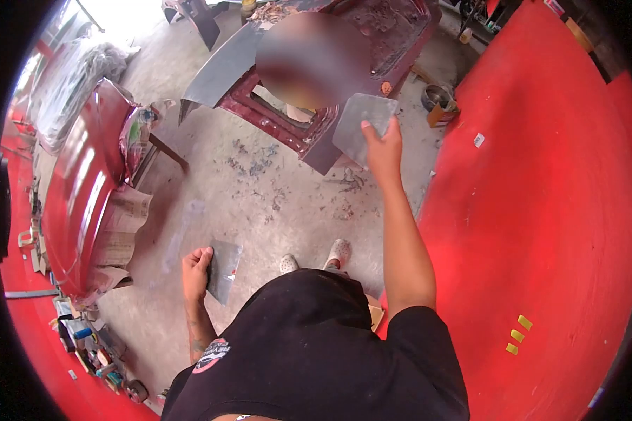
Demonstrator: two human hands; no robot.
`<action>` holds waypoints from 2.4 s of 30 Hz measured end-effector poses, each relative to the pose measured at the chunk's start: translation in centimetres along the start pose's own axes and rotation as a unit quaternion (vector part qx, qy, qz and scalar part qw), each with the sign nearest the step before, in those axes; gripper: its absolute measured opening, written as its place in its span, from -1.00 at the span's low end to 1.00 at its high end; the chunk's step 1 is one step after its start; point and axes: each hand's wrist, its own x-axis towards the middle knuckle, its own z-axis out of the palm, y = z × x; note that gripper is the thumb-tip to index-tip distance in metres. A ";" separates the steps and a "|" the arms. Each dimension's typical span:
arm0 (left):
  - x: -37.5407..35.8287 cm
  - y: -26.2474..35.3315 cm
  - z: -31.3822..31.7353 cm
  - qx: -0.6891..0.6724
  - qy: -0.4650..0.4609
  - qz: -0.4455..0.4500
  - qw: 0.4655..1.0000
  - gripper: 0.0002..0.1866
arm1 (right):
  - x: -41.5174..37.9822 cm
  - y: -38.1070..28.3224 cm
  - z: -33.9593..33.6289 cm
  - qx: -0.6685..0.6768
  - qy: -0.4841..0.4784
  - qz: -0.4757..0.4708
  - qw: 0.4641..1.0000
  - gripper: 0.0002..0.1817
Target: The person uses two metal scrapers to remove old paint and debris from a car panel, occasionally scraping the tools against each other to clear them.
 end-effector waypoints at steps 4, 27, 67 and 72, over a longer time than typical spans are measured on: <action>0.0 -0.5 -0.1 0.004 -0.002 0.002 1.000 -0.72 | -1.9 2.9 1.6 -0.146 -0.093 0.006 0.985 -0.51; 3.5 4.9 10.6 -0.031 0.115 0.031 0.992 -0.58 | -0.3 11.3 -8.9 0.134 -0.059 0.236 0.961 -0.47; 7.2 17.1 27.8 -0.190 0.254 0.065 0.946 -0.49 | 39.1 -4.3 9.0 0.011 -0.484 -0.070 0.872 -0.59; 7.0 17.4 27.8 -0.176 0.257 0.055 0.949 -0.49 | 36.6 -3.0 12.0 -0.025 -0.457 -0.177 0.871 -0.53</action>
